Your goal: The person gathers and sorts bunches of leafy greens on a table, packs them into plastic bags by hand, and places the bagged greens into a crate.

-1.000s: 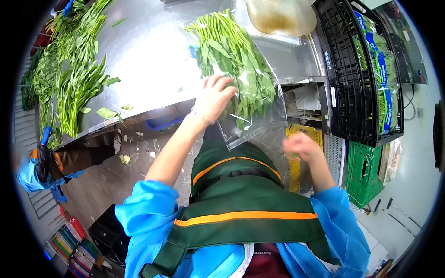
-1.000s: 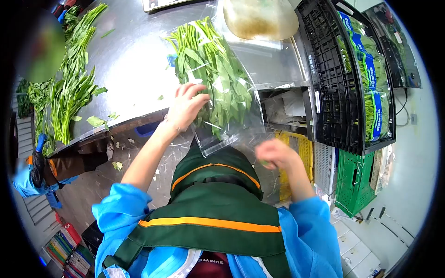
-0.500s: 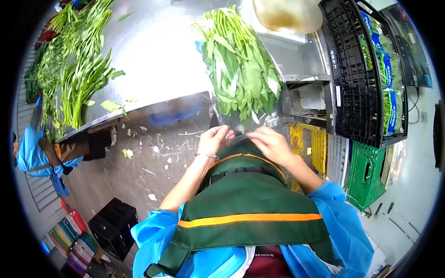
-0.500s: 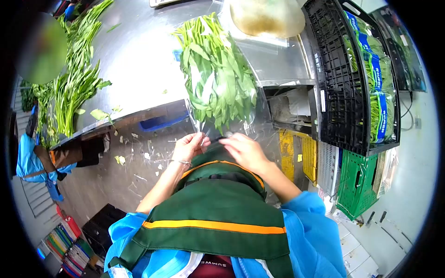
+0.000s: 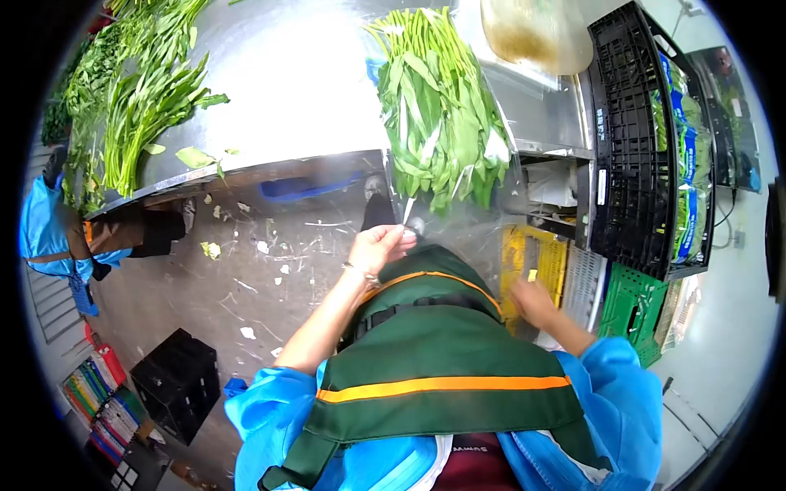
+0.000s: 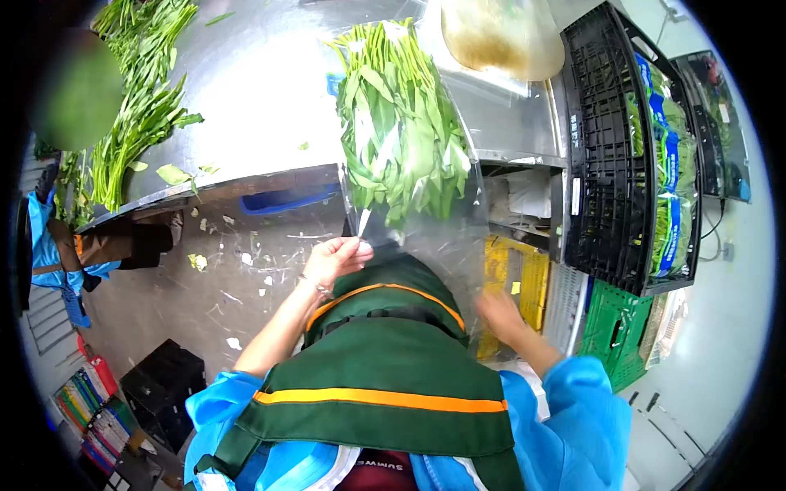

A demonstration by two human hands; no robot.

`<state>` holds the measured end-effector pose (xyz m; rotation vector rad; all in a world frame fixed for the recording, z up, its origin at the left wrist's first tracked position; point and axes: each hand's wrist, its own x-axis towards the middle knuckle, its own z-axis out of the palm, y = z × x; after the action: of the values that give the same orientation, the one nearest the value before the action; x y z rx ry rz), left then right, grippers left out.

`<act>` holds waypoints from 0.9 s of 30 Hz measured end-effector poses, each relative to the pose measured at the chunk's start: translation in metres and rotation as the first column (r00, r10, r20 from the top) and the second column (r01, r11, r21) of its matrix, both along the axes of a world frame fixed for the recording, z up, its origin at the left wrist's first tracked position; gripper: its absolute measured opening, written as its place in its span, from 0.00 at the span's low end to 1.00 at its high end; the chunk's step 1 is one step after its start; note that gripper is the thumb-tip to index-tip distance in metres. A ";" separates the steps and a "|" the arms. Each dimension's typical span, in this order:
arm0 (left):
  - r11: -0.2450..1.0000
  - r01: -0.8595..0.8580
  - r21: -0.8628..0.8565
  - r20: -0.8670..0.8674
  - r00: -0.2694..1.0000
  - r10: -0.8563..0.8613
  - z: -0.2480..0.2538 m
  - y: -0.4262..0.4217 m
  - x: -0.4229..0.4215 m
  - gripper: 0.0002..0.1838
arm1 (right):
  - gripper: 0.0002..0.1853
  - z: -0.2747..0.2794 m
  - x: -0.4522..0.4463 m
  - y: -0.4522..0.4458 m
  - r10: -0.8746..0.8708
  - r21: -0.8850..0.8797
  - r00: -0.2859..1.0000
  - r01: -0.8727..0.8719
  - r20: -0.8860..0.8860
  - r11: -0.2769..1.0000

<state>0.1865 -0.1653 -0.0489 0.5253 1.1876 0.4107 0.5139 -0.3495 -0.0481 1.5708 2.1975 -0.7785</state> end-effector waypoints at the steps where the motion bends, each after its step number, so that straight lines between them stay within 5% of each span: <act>1: 1.000 0.012 0.009 0.014 1.000 -0.012 -0.009 0.000 -0.007 0.13 | 0.11 0.002 0.033 -0.051 -0.076 -0.402 0.947 0.205 0.313 0.893; 3: 0.820 0.386 0.423 -0.450 0.875 -0.179 -0.018 -0.002 -0.026 0.11 | 0.10 0.017 0.095 -0.129 0.063 -0.714 0.841 0.414 0.537 0.564; 4: 0.509 0.595 0.622 -0.655 0.752 -0.077 -0.012 0.004 -0.036 0.11 | 0.10 0.024 0.112 -0.142 0.055 -0.720 0.821 0.464 0.568 0.516; 5: 0.112 0.770 0.628 -0.778 0.621 0.094 0.002 0.008 -0.043 0.12 | 0.10 0.020 0.119 -0.135 -0.023 -0.651 0.811 0.486 0.584 0.583; 7: -0.198 0.740 0.642 -0.710 0.672 0.210 0.011 0.022 -0.035 0.15 | 0.10 0.000 0.102 -0.065 -0.347 -0.282 0.822 0.501 0.452 0.818; 8: -0.241 0.725 0.646 -0.683 0.689 0.242 0.004 0.024 -0.029 0.15 | 0.15 -0.003 0.083 -0.016 -0.492 -0.037 0.827 0.520 0.271 0.853; 9: -0.281 0.712 0.644 -0.658 0.702 0.272 -0.004 0.024 -0.024 0.15 | 0.21 -0.008 0.062 0.026 -0.485 0.360 0.858 0.513 -0.171 0.780; 11: -0.290 0.685 0.668 -0.646 0.727 0.231 -0.005 0.028 -0.014 0.15 | 0.26 -0.006 0.022 0.110 -0.246 0.646 0.920 0.390 -0.305 0.656; 13: -0.303 0.689 0.658 -0.673 0.719 0.172 -0.008 0.032 -0.017 0.13 | 0.20 -0.005 0.003 0.151 -0.068 0.738 0.914 0.365 -0.400 0.568; 15: -0.257 0.660 0.706 -0.644 0.749 0.153 0.006 0.033 -0.023 0.12 | 0.11 0.002 0.002 0.159 -0.072 0.678 0.849 0.466 -0.523 0.569; 19: 0.040 0.488 0.872 -0.488 0.860 0.150 0.035 0.037 -0.039 0.08 | 0.06 0.031 -0.015 0.151 -0.116 0.496 0.643 0.680 -0.757 0.540; 20: 0.023 0.431 0.902 -0.427 0.883 0.196 0.039 0.039 -0.038 0.04 | 0.05 0.036 -0.021 0.154 -0.130 0.440 0.592 0.712 -0.796 0.548; 21: 0.176 0.346 0.921 -0.380 0.896 0.227 0.039 0.040 -0.036 0.03 | 0.04 0.044 -0.029 0.158 -0.143 0.383 0.538 0.738 -0.831 0.555; 22: 0.320 0.247 0.915 -0.337 0.904 0.265 0.038 0.039 -0.031 0.04 | 0.07 0.052 -0.047 0.162 -0.298 -0.014 0.169 0.850 -0.940 0.526; 23: 0.452 0.137 0.881 -0.297 0.905 0.305 0.036 0.040 -0.027 0.06 | 0.10 0.043 -0.053 0.167 -0.336 -0.146 0.042 0.846 -0.941 0.512; 24: 0.447 0.122 0.886 -0.311 0.873 0.377 0.031 0.049 -0.020 0.09 | 0.11 0.029 -0.058 0.175 -0.400 -0.229 -0.034 0.863 -0.916 0.451; 25: 0.635 0.049 0.771 -0.375 0.840 0.391 0.032 0.057 -0.014 0.11 | 0.11 0.019 -0.064 0.184 -0.456 -0.309 -0.114 0.872 -0.882 0.380; 26: 0.645 0.120 0.755 -0.464 0.793 0.395 0.026 0.067 -0.012 0.14 | 0.13 0.024 -0.075 0.195 -0.535 -0.352 -0.154 0.890 -0.830 0.289; 27: 0.653 0.189 0.733 -0.546 0.737 0.399 0.017 0.075 -0.010 0.17 | 0.15 0.020 -0.079 0.203 -0.577 -0.293 -0.100 0.922 -0.811 0.252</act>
<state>0.1761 -0.0900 -0.0323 1.4461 1.7519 0.9019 0.4353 -0.1469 -0.0277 3.4762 1.4839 -1.8630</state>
